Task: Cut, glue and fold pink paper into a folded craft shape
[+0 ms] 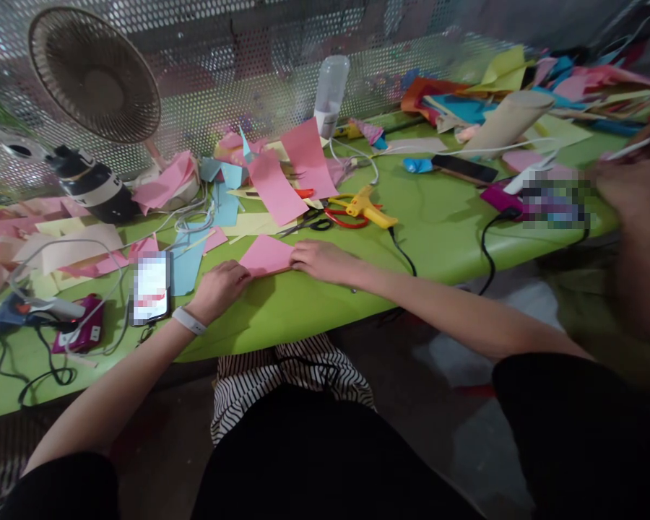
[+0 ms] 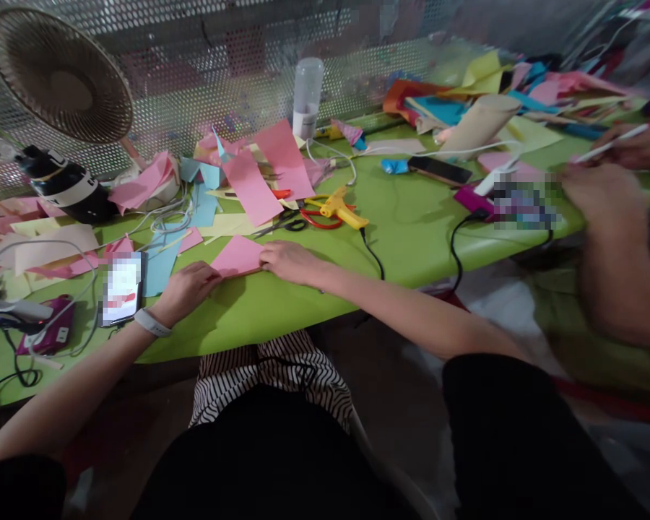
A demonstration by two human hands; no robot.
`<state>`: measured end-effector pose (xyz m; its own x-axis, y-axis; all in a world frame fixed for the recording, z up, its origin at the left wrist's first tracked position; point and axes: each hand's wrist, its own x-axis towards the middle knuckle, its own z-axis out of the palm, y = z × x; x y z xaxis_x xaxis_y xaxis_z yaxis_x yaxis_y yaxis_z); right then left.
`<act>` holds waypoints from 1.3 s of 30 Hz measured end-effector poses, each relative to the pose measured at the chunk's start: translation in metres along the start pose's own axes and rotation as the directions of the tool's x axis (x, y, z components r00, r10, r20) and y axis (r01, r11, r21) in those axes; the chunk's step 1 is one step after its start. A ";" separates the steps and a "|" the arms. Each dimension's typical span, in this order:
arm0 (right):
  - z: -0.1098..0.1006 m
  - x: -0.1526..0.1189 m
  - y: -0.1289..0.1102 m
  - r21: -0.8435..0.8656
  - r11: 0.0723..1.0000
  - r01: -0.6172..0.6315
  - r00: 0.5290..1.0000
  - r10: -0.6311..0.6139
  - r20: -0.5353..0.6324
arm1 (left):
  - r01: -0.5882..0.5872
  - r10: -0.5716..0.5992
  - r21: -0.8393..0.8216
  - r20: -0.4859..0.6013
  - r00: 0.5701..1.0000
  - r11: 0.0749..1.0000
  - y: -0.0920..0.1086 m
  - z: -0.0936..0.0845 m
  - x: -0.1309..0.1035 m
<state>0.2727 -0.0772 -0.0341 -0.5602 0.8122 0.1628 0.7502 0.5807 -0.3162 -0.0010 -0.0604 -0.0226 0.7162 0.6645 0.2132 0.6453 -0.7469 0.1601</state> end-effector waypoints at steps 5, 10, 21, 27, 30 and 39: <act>-0.009 0.007 0.007 0.143 0.977 -0.156 0.985 0.144 0.093 | 0.134 -0.125 -0.086 0.103 0.987 0.987 -0.005 -0.007 0.013; -0.010 0.013 0.017 0.278 0.930 -0.241 0.964 0.198 0.176 | 0.249 -0.232 -0.070 0.186 0.955 0.966 -0.003 -0.011 0.017; -0.008 0.012 0.015 0.338 0.910 -0.239 0.969 0.199 0.148 | -0.036 0.037 0.123 -0.002 0.999 0.992 0.046 0.029 0.005; -0.013 0.002 0.019 0.332 0.908 -0.255 0.966 0.225 0.127 | -0.069 0.067 0.077 0.029 0.997 0.995 0.045 0.037 0.005; -0.017 -0.006 0.025 0.360 0.880 -0.310 0.951 0.282 0.128 | -0.086 0.086 0.057 0.017 0.996 0.995 0.042 0.039 0.004; -0.019 0.003 0.016 0.302 0.918 -0.257 0.963 0.217 0.160 | -0.079 0.079 0.004 0.017 0.997 0.997 0.046 0.036 0.005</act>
<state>0.2899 -0.0648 -0.0209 -0.4327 0.8995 -0.0613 0.7267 0.3077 -0.6142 0.0418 -0.0911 -0.0488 0.7694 0.6037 0.2086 0.5879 -0.7970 0.1384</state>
